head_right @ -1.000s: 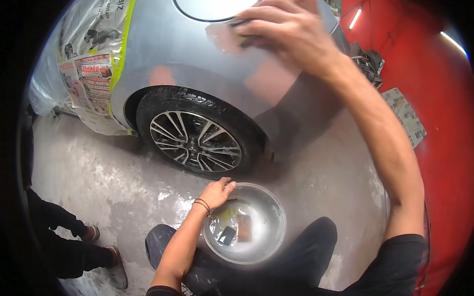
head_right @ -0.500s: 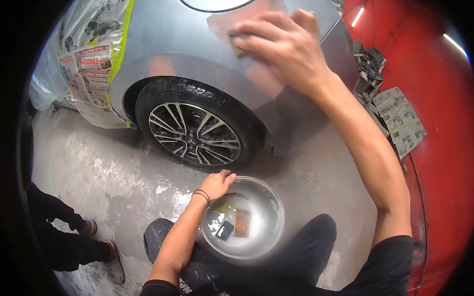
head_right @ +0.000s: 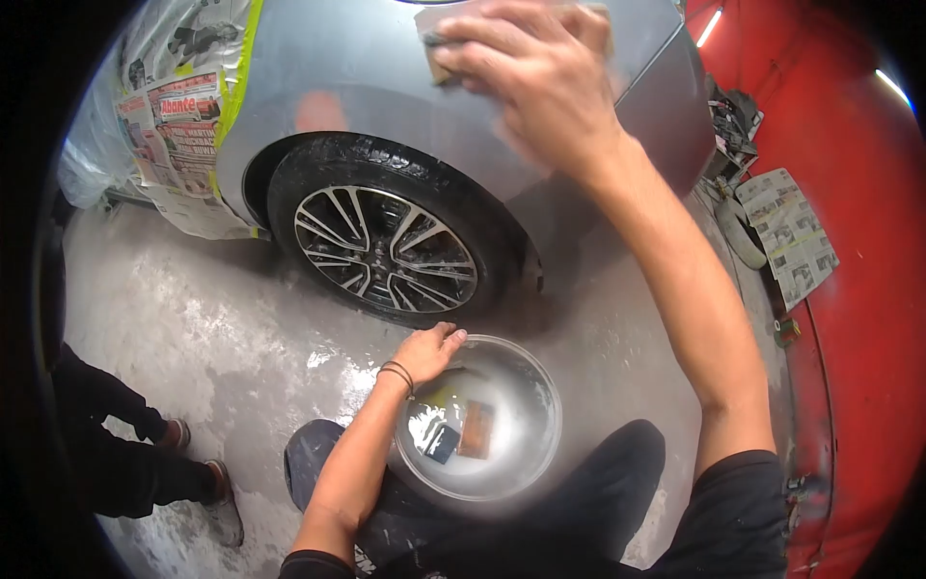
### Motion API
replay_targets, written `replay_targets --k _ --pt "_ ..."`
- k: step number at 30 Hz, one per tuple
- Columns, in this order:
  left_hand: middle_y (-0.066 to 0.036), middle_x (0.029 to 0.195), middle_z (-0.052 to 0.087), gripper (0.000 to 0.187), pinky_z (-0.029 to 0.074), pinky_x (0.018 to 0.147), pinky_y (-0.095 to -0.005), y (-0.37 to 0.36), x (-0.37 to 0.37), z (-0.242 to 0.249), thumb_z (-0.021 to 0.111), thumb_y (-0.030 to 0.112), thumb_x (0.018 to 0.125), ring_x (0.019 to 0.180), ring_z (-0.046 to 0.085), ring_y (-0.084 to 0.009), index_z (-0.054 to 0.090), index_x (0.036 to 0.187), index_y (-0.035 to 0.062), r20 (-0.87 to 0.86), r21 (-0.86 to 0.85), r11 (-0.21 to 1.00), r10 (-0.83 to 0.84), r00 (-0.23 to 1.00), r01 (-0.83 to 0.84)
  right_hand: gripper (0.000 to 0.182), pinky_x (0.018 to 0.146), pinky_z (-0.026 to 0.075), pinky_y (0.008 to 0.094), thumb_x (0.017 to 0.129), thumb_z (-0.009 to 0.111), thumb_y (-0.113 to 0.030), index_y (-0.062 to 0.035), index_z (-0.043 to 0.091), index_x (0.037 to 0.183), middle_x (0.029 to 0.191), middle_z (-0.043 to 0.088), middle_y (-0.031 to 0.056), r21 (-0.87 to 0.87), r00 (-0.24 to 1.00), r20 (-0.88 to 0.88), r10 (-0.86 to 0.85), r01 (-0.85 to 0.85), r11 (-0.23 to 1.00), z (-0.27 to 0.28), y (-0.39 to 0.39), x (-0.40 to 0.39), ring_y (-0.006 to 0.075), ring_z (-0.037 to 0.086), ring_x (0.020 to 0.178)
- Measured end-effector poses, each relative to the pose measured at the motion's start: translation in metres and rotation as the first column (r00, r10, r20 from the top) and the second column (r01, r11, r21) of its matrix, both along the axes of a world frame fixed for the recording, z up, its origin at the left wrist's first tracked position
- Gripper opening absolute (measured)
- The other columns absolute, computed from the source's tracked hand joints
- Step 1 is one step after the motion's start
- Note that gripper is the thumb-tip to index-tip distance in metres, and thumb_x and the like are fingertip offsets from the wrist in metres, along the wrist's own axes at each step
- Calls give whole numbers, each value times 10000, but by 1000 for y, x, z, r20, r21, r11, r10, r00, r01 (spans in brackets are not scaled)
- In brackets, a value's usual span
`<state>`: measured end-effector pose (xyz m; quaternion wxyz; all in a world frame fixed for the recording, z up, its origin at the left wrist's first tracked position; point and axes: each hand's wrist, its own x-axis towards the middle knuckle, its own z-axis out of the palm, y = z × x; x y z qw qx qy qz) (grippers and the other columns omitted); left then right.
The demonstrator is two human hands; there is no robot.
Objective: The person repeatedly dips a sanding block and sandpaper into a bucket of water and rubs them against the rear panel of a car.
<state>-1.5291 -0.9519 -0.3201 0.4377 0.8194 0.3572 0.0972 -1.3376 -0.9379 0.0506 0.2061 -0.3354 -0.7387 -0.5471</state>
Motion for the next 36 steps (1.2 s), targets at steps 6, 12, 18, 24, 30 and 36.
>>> replay_targets --k 6,12,18,24,30,36 --pt "-305 1365 730 640 503 1160 -556 3 6 -4 522 522 1134 1316 681 -466 618 1507 12 27 63 998 -31 999 29 236 1054 328 432 853 862 -230 -318 835 1071 1314 773 -179 -30 998 -55 -37 36 999 -4 -8 -8 96 668 1229" --pt "-196 1410 739 521 427 1207 -633 -9 -6 9 611 428 1111 1346 676 -393 683 1451 40 125 391 918 -123 984 65 213 1016 335 418 869 849 -302 -309 815 1080 1278 767 -170 92 994 -85 -65 72 993 -18 -4 -10 82 665 1188" --pt "-171 1370 761 379 533 1124 -497 -32 11 38 672 216 1092 1261 728 -298 716 1433 57 399 319 936 -273 875 147 236 1026 341 416 870 851 -322 -304 822 1104 1337 772 -156 21 995 -27 -97 97 995 -10 -18 -6 115 693 1184" --pt "-174 1719 448 659 435 1248 -403 -222 2 212 650 106 1122 1527 517 -253 363 1704 -9 853 -521 308 178 490 796 102 1079 360 460 879 765 -334 -368 766 974 1286 745 -177 116 997 -50 60 -54 992 -49 -13 1 101 666 1162" --pt "-6 906 736 90 477 679 -264 -248 -5 229 694 99 1106 740 596 -63 726 1148 26 672 -727 57 -149 726 685 52 1056 395 469 862 732 -309 -360 724 860 1213 732 -187 108 971 -24 239 -235 966 -79 -37 -1 140 666 1141" --pt "-158 1541 518 196 402 1122 -336 -246 4 191 661 63 1102 1383 484 -208 641 1294 26 684 -565 122 -485 546 816 81 1026 465 500 840 740 -301 -353 723 900 1128 712 -163 14 974 17 227 -227 974 -78 -40 -22 135 700 1103"
